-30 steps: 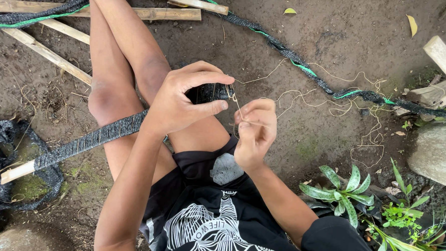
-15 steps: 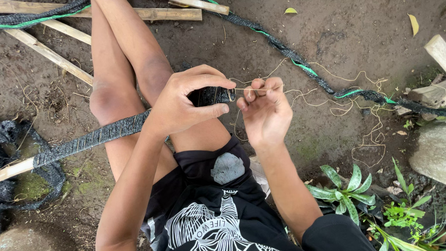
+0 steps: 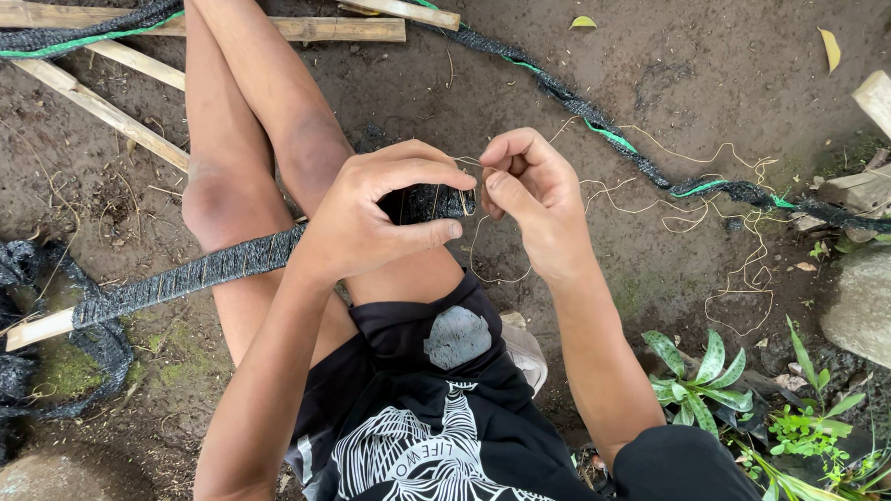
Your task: The person sits on the ground and sews a black net onto a bamboo pole using a needle and light-colored thread. They repeatedly pass the needle through the net and pull the thread to secure the net to the pole.
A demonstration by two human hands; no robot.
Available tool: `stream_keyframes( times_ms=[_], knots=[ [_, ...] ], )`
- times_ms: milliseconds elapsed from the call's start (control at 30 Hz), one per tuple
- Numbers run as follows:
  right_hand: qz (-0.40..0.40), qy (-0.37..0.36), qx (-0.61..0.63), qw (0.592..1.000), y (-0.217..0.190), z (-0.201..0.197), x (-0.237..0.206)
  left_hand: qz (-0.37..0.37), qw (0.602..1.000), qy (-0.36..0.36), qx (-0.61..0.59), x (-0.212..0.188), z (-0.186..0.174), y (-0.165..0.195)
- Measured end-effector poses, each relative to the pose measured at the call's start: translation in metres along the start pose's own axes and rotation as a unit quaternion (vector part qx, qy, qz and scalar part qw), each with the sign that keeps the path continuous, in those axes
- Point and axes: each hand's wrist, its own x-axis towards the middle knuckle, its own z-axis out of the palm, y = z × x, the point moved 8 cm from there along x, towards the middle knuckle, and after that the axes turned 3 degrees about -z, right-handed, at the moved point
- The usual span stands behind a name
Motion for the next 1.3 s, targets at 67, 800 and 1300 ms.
stream_keyframes(
  times_ms=[67,800,1300],
  knots=[
    [0.008,-0.008,-0.013,1.000,-0.001,0.002,-0.004,0.005,1.000,-0.001,-0.002,0.000,0.000,0.001],
    [-0.039,-0.047,0.026,0.998,-0.035,-0.026,-0.017,-0.040,0.998,0.029,0.025,-0.002,-0.001,-0.009],
    [0.131,0.009,-0.062,0.989,0.066,-0.021,-0.049,-0.037,0.999,0.034,-0.016,-0.004,-0.004,-0.006]
  ],
)
